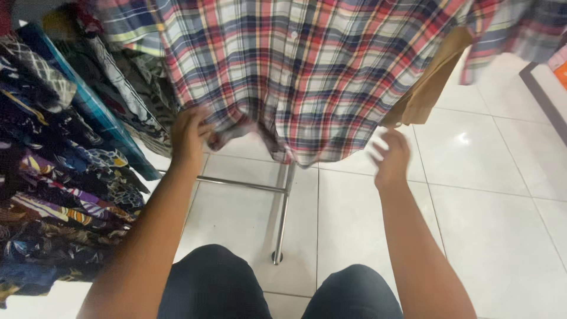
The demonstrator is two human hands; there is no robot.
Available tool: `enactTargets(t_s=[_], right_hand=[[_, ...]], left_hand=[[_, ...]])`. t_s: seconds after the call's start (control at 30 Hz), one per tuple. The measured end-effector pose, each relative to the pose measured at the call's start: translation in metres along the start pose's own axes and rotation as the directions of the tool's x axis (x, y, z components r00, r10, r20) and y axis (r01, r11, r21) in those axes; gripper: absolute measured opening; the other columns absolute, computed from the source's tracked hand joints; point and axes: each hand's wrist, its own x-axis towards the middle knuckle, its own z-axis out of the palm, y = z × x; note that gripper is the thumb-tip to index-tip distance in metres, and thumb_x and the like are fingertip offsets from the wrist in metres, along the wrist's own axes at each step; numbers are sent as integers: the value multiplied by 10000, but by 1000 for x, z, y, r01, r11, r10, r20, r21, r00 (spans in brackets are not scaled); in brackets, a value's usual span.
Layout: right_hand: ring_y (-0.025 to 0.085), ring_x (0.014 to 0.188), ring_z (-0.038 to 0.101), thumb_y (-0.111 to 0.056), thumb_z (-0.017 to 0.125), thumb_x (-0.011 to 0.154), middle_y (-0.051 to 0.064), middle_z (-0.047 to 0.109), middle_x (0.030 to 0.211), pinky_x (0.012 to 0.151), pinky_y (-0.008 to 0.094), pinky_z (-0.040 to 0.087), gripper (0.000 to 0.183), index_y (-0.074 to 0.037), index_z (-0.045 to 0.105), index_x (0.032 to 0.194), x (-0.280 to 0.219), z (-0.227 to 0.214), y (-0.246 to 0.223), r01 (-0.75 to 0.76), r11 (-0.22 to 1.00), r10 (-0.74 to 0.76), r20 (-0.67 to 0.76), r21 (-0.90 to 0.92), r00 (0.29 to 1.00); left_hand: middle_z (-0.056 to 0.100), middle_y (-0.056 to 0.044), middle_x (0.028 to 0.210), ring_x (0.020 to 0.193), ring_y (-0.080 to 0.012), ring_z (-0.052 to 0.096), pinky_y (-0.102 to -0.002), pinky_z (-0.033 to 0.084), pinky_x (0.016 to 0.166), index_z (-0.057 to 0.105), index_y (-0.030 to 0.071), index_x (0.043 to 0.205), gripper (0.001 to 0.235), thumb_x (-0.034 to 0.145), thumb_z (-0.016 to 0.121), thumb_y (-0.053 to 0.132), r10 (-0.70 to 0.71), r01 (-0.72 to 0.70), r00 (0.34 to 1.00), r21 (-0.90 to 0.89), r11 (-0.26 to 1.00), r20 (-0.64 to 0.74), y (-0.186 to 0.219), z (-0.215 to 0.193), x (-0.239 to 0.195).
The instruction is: The person picks up a plastic hanger, fits a plaid shirt onto it, buttons the top collar button, and hangs the shirt onto a retail clothing rack.
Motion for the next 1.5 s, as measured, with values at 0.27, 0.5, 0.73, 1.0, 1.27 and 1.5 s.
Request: enactTargets(t_s=[0.27,0.5,0.73,1.0,1.27,1.5], right_hand=[[358,1443,312,-28,741,843,132,375,1495,1199,508,176,672,-77,450,1447,-26,68,-106,945,96,-954,242,-314,177],[415,1535,236,-430,518,967,7,531,1585,1123,769,93,566,-261,600,1500,-35,67,-56,624,-607,-370,870,-492,326],[284,963,635,-476,924,813,65,677,1030,889,447,456,512,-101,700,1080,17,-55,4,603,-282,-789,538,-746,297],[234,1208,641,-262,693,1023,69,693,1289,970,390,531,344,-70,602,1294,-24,2,-102,418,692,-338,246,-589,908],[193,706,286,-319,644,1183,16,315,668,613,427,249,605,-63,321,741,23,-120,-28,428,279,-451,276,-860,849],[267,919,563,-206,561,1198,105,652,962,779,436,420,251,-9,634,1062,4,-116,-25,532,298,-509,340,-792,791]], left_hand=[[624,-179,1345,1329,-344,552,-467,358,1147,603,30,1339,350,1048,593,225,785,-839,537,295,458,310,60,61,-30],[266,-149,1473,1338,-405,143,-571,83,1073,502,112,1430,434,1094,661,335,415,-628,336,529,-570,846,47,36,-9],[499,-17,777,695,-245,551,-348,467,633,476,138,920,332,1010,772,256,482,-548,750,833,69,453,16,-49,-31],[557,-190,1395,1249,-307,561,-435,487,1007,357,80,1387,755,851,856,262,317,-326,938,657,679,138,42,3,32],[257,-10,595,605,-165,265,-441,194,566,262,132,619,690,982,797,372,255,-268,950,885,381,178,20,-63,16],[465,4,685,666,-140,424,-394,325,590,469,154,773,390,1032,669,367,180,-197,977,818,540,116,7,-60,-4]])
